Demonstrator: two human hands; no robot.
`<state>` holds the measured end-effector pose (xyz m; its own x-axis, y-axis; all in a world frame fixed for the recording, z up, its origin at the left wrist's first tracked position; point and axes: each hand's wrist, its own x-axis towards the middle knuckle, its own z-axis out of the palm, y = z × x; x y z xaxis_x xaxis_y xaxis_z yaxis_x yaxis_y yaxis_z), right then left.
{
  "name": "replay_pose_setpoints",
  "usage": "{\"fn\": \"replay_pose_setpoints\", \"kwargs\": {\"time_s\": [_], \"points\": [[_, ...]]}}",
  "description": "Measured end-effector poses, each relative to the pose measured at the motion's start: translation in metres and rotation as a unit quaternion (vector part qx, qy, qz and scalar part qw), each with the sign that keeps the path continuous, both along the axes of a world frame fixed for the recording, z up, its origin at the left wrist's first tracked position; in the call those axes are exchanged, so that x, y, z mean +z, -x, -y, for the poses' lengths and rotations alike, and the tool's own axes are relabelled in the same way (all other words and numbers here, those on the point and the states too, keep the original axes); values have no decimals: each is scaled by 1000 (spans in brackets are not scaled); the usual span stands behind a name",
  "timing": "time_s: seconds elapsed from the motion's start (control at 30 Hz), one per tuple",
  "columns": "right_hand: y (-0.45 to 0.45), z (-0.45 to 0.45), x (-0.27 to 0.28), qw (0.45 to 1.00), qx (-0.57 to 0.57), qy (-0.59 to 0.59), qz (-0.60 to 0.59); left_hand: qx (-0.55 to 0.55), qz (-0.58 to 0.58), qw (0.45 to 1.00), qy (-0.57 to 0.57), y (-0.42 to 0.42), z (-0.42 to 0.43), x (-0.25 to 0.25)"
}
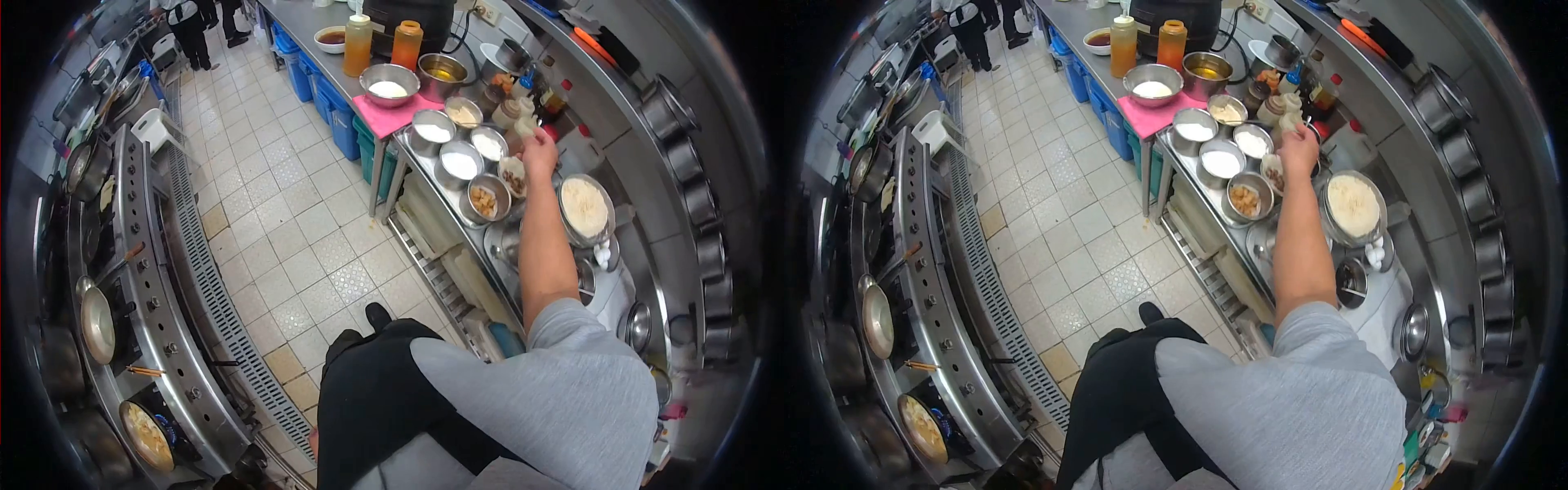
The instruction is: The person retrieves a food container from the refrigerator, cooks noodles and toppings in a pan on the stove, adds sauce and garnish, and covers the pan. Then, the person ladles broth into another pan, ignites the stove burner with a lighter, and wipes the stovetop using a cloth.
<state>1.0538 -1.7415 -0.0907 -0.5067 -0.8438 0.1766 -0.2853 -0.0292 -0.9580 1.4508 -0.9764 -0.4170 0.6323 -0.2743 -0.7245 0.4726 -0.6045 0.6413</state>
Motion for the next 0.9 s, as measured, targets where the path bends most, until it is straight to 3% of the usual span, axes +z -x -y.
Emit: {"fn": "replay_pose_setpoints", "kwargs": {"time_s": [0.07,0.13,0.17,0.23,0.27,0.33,0.37,0.4,0.43,0.47,0.5,0.53,0.57,0.6,0.63,0.67,0.7,0.8,0.9], "points": [[13,28,-3,1000,-8,-4,3,-25,21,999,-5,0,13,13],[28,59,-17,979,-8,54,-195,-51,44,998,-15,-4,21,29],[20,62,-8,982,5,47,-185,-51,46,997,-21,-9,21,36],[12,78,1,987,5,10,-158,174,-124,971,111,-22,23,49],[6,87,7,991,5,-24,-134,180,-121,970,109,-20,29,64],[1,105,16,987,37,-101,-116,74,-32,993,-84,-8,77,138],[5,117,26,947,113,-191,-234,21,12,998,-58,-15,42,98],[24,149,9,904,126,-253,-322,63,-31,996,-53,-13,39,100],[24,154,4,926,83,-254,-266,117,-70,990,-46,-10,47,102],[13,174,-18,948,201,-167,-181,120,-71,988,-63,6,61,122],[34,192,-28,935,178,-245,-185,137,-66,984,-93,15,69,122],[16,180,-7,908,109,-306,-264,158,-68,979,-108,20,67,110],[11,176,2,873,94,-308,-367,142,-73,980,-119,26,72,113],[71,255,-54,644,169,-237,-708,146,-69,979,-120,35,74,110],[87,275,-72,471,274,-166,-822,145,-66,980,-122,42,75,107],[91,282,-87,430,249,-179,-849,150,-66,978,-128,49,80,107],[103,291,-90,410,253,-106,-870,152,-66,977,-134,53,83,107],[31,196,-14,709,235,-277,-604,139,-66,978,-141,62,85,106],[31,181,0,828,45,-183,-528,143,-57,976,-155,65,77,92]]}}
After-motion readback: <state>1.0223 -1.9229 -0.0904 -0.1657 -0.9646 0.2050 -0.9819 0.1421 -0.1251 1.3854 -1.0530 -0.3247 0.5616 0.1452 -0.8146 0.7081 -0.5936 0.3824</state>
